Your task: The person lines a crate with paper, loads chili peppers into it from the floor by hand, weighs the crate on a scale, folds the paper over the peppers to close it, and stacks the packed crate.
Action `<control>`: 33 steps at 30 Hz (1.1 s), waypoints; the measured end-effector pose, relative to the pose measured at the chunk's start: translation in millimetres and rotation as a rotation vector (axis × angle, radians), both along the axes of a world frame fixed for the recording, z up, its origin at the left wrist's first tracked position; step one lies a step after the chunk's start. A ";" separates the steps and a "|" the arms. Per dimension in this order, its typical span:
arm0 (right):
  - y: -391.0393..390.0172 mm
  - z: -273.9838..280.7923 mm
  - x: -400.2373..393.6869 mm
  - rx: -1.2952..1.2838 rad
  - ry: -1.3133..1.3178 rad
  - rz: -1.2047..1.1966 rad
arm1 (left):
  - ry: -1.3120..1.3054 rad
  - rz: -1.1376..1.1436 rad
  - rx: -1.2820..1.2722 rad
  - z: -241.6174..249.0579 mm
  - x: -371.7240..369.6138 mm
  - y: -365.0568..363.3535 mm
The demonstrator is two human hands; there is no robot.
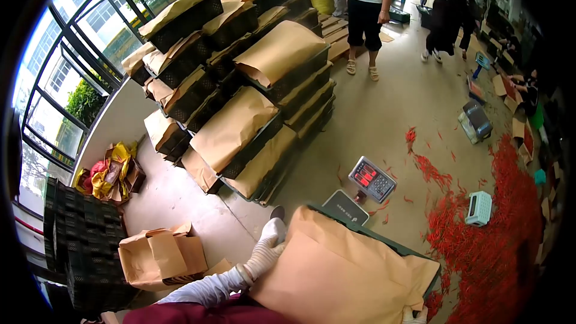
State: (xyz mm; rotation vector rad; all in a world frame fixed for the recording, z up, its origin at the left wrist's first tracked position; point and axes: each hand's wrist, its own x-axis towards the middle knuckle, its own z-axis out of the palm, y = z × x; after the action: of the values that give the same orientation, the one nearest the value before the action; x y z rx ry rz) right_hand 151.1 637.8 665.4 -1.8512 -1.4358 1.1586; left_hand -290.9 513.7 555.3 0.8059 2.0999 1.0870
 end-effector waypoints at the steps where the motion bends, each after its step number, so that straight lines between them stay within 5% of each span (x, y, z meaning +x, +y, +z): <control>1: 3.4 -2.7 -7.2 -0.025 0.204 0.007 | -0.008 0.035 -0.013 12.1 -7.1 -7.1; 5: 76.3 -23.8 -119.9 0.110 0.119 0.064 | -0.280 0.244 -0.056 36.1 -94.6 12.1; 8: 134.0 15.5 -249.6 0.100 -0.149 0.257 | -0.310 0.467 0.013 34.8 -168.2 -1.5; 10: 169.2 24.8 -353.5 0.191 -0.082 0.379 | -0.429 0.642 0.070 55.9 -231.6 -11.9; 18: 273.1 31.3 -713.4 0.434 -0.240 0.993 | -0.289 1.022 0.401 48.8 -410.8 -34.5; 22: 300.4 19.3 -838.7 0.295 -0.470 1.158 | -0.277 1.124 0.476 35.5 -460.5 -5.9; 26: 318.8 -44.6 -896.7 0.287 -0.685 1.229 | -0.244 1.194 0.452 -36.6 -466.6 5.4; 30: 322.1 -60.9 -899.6 0.248 -0.677 1.161 | -0.522 1.257 0.422 2.0 -469.6 19.5; 33: 321.0 -57.4 -903.1 0.182 -0.673 1.136 | -0.430 1.214 0.297 -27.2 -479.1 13.5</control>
State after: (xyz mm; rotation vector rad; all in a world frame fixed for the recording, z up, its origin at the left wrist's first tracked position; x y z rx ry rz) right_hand -752.0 958.9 608.0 -1.2664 -3.0658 0.7396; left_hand -770.0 527.2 528.1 -0.7161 1.9773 1.9573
